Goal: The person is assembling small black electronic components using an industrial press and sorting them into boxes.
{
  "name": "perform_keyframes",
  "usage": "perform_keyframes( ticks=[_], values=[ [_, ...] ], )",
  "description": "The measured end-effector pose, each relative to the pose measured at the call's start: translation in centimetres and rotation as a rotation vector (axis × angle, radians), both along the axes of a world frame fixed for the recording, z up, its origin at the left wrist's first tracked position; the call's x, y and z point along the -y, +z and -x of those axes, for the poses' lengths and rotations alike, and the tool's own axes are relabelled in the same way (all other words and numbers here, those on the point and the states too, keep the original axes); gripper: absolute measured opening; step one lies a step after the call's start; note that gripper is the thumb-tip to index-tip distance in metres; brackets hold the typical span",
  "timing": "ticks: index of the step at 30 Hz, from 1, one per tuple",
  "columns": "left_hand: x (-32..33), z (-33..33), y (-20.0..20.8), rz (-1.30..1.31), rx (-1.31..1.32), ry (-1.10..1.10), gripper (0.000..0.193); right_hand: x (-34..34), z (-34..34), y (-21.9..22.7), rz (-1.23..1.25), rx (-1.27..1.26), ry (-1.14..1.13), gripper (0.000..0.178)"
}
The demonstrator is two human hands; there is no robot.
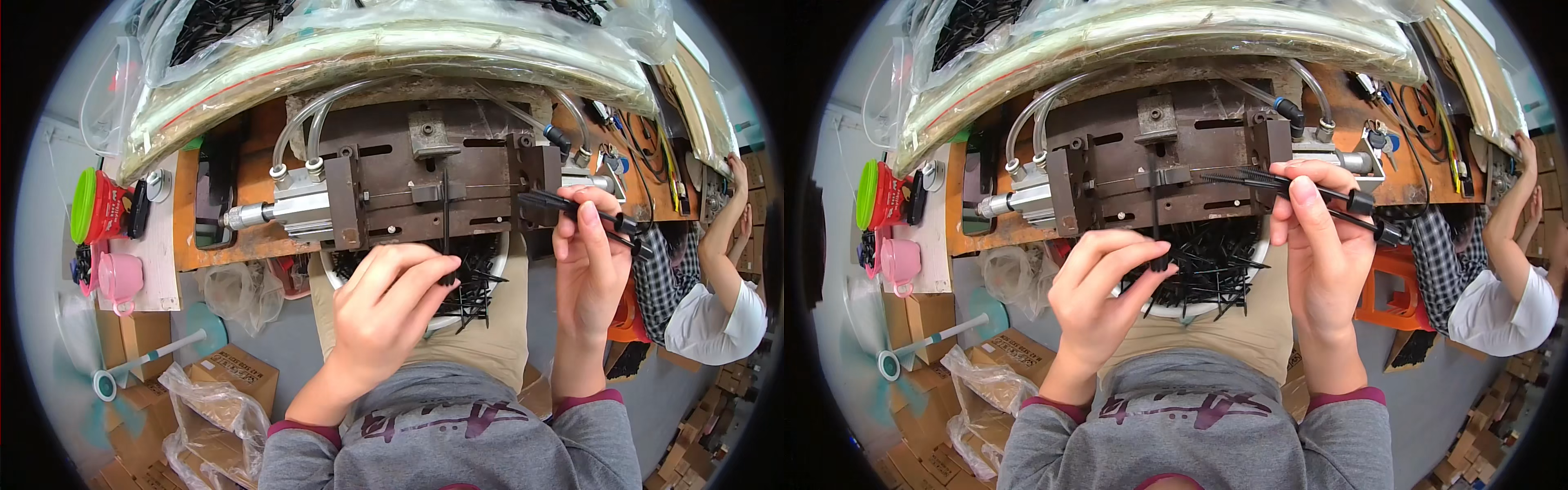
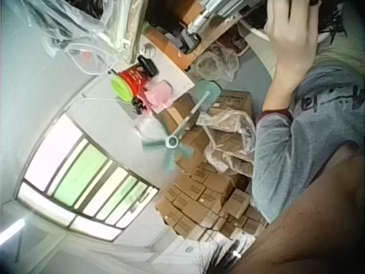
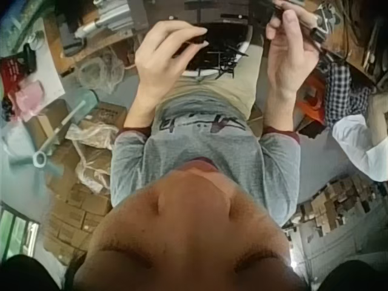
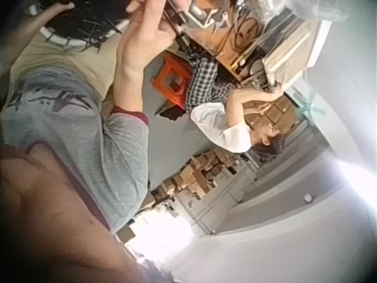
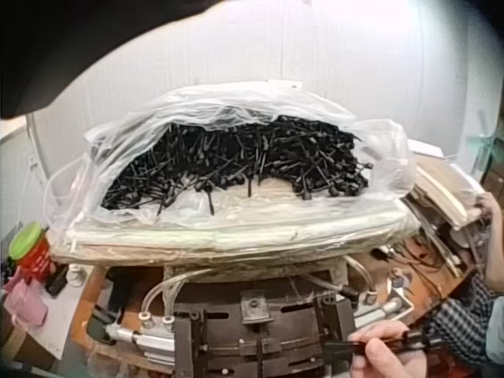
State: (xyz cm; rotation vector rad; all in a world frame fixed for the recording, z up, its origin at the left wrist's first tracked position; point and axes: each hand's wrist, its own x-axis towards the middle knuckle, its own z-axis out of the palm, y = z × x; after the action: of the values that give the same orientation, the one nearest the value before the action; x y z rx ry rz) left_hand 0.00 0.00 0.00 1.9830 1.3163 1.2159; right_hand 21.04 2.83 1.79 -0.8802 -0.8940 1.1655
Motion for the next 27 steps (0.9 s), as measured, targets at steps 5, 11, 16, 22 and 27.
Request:
perform_keyframes(
  ticks=[5,11,16,22,27],
  values=[
    [-1.5,-0.7,-1.7,-0.237,-0.276,0.023,0.028,0.2,0.5,0.2,-0.091,0.232,-0.019,0.021],
    [-2.3,-1.0,-1.2,-0.230,-0.420,0.065,0.026,0.5,0.6,0.2,-0.140,0.452,-0.094,0.019],
    [-2.3,-1.0,-1.2,-0.218,-0.440,0.070,0.027,1.2,0.1,0.0,-0.363,0.997,-0.274,0.027],
    [-2.2,-0.8,-0.5,-0.108,-0.312,0.009,0.031,0.9,0.6,-0.5,-0.717,1.254,-0.325,0.038],
    [-0.8,-1.3,1.7,-0.027,0.239,-0.232,0.040,1.2,1.9,-0.5,-0.807,1.338,-0.154,0.046]
  ],
)
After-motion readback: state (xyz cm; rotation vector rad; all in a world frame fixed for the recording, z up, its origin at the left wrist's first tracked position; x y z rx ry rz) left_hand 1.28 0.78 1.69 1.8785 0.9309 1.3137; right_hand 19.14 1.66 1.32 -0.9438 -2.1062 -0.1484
